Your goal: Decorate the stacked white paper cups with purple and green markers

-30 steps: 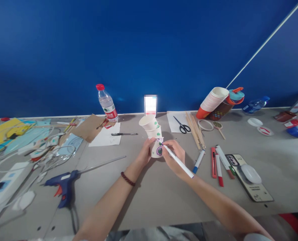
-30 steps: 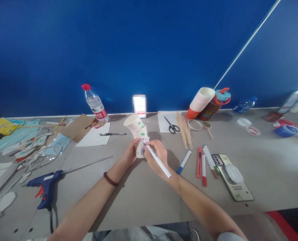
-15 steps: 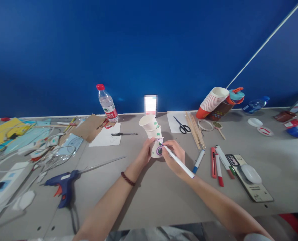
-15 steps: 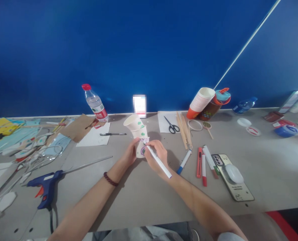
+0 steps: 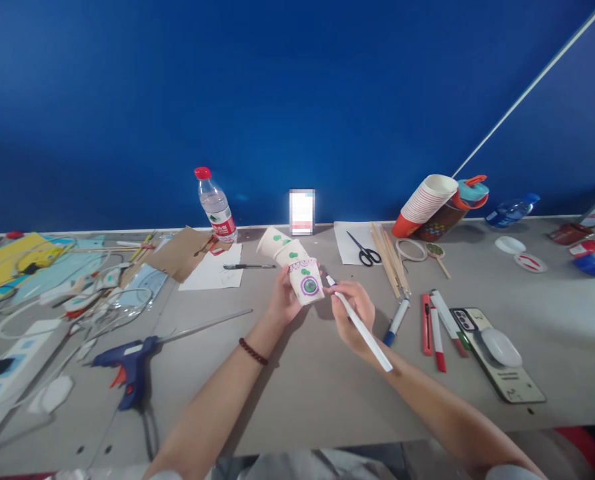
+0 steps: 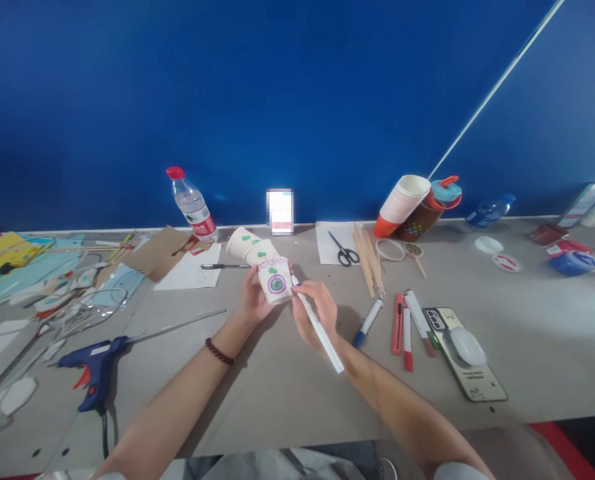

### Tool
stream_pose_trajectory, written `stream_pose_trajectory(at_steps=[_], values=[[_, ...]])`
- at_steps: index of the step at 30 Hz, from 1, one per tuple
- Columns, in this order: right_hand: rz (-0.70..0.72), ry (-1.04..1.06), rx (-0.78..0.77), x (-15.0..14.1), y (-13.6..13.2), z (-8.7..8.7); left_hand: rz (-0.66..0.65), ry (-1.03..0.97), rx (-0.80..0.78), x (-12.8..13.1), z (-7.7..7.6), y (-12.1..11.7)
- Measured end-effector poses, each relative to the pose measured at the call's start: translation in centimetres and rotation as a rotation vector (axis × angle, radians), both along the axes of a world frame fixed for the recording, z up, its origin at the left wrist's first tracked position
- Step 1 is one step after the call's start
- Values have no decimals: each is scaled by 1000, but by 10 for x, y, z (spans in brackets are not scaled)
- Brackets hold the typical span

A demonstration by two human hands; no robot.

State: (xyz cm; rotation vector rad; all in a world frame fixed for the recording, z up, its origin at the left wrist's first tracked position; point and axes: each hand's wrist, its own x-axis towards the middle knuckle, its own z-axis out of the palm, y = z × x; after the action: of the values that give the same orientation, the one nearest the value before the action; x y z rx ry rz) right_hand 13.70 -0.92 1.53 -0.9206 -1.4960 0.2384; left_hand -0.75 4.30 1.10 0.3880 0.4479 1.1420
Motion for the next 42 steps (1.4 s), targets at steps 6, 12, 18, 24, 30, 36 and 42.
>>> stream_pose_trajectory(at_steps=[6,12,18,24,30,36,42], values=[[36,-40,205,3,-2,4,-27,-71,3,-5,3,-2],[119,-184,368,-1,-5,14,-19,-103,35,-9,2,-2],[81,-326,387,-4,-5,12,-13,-120,2,-10,2,-1],[37,-317,345,-5,-2,11,2,-149,18,-9,0,-2],[57,-324,335,-6,-2,14,-4,-130,28,-8,1,-3],[35,-353,324,-6,-3,16,-7,-134,29,-8,0,-2],[59,-361,287,-4,-3,14,9,-133,26,-11,0,1]])
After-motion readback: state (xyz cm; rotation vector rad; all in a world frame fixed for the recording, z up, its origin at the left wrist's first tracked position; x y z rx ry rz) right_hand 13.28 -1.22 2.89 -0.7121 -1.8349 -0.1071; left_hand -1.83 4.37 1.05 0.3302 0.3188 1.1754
